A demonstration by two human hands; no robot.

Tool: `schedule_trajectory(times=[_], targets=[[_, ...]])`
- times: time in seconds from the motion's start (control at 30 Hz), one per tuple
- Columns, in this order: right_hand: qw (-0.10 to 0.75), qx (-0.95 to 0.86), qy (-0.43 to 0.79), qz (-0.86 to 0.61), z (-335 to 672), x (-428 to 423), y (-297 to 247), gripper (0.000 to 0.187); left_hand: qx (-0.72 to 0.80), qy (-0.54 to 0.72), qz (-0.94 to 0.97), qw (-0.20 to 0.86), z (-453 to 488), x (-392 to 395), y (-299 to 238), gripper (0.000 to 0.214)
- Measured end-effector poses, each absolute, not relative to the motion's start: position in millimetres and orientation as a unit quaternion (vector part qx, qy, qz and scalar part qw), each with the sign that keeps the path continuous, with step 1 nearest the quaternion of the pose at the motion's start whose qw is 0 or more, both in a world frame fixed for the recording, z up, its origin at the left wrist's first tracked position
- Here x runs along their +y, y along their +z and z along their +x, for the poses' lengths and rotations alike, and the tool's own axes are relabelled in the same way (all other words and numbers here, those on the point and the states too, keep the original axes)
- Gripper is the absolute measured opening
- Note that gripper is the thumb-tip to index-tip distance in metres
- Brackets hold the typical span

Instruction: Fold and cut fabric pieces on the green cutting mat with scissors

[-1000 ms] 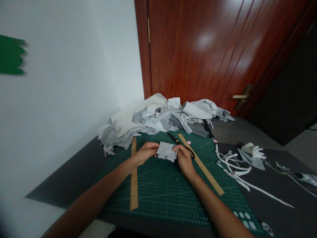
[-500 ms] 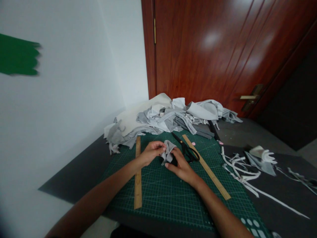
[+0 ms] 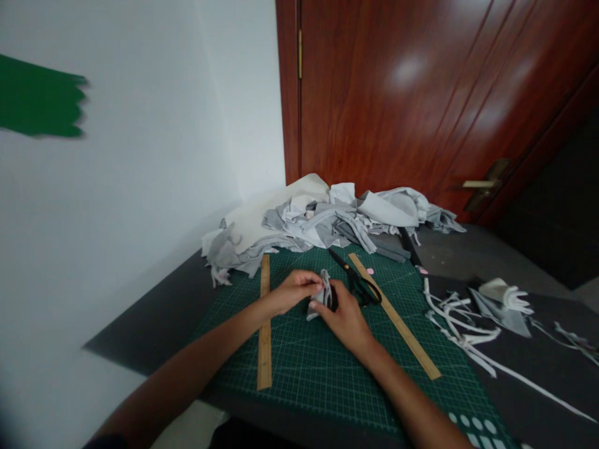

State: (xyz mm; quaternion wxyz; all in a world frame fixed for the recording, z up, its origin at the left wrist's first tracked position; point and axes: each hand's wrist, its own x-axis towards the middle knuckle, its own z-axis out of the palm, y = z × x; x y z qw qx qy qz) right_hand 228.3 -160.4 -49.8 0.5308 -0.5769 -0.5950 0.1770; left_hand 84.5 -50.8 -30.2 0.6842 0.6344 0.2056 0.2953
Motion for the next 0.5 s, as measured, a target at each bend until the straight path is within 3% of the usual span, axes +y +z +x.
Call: schedule_trajectory(times=[0.07,0.2,0.27,0.37,0.43,0.5], targets=[[0.496,-0.61,0.124,-0.606,227,-163,-50,0.045,0.2,0.283,0.601,0.72,84,-54,-30,0.039],[0.501,-0.606,0.122,-0.605,230,-163,-50,0.019,0.182,0.279,0.576,0.747,83,-55,-27,0.05],[0.507,-0.605,0.132,-0.599,235,-160,-50,0.015,0.201,0.306,0.6,0.711,84,-51,-26,0.053],[0.524,-0.572,0.141,-0.615,243,-156,-50,0.022,0.288,0.395,0.667,0.562,80,-35,-20,0.035],[0.558,-0.525,0.169,-0.62,249,-153,-50,0.026,0.338,0.45,0.724,0.398,69,-20,-13,0.019],[0.603,-0.473,0.208,-0.608,254,-149,-49,0.032,0.388,0.492,0.744,0.231,51,-3,-3,0.017]])
